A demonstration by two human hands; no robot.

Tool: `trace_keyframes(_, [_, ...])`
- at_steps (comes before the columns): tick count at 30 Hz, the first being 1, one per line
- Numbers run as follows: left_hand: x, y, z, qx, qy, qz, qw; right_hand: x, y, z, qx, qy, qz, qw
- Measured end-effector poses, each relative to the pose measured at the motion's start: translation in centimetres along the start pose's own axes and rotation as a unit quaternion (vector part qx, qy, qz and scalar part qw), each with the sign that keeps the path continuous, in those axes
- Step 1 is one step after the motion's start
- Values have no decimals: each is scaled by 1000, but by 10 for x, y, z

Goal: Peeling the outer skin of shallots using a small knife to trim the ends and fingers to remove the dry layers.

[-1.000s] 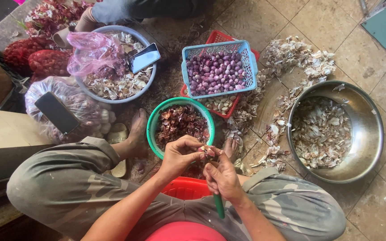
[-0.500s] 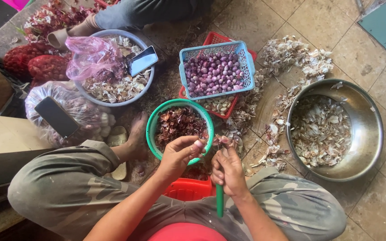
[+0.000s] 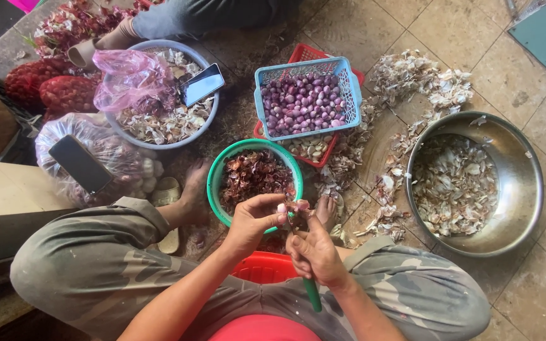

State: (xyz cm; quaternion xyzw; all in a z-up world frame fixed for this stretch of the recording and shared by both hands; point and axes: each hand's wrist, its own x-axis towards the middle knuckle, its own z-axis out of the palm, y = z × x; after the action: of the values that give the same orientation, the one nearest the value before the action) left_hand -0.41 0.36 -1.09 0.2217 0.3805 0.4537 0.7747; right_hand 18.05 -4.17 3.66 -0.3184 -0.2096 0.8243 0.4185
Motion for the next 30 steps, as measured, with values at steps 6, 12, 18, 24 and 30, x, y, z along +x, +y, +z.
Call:
trace_keyframes(6, [-3, 8, 4, 15, -31, 33, 999, -1, 7, -9, 18, 11, 10, 1000])
trace_keyframes(12, [-4, 10, 8, 46, -30, 75, 996, 2, 17, -18, 37, 38, -8, 999])
trace_keyframes(18, [-4, 5, 5, 18, -9, 38, 999, 3, 23, -26, 91, 53, -17, 994])
trace_keyframes(24, [3, -3, -2, -26, 5, -2, 1000, 4, 23, -28, 96, 30, -33, 994])
trace_keyframes(30, [6, -10, -10, -55, -7, 9, 998, 9, 25, -32, 90, 53, -64, 993])
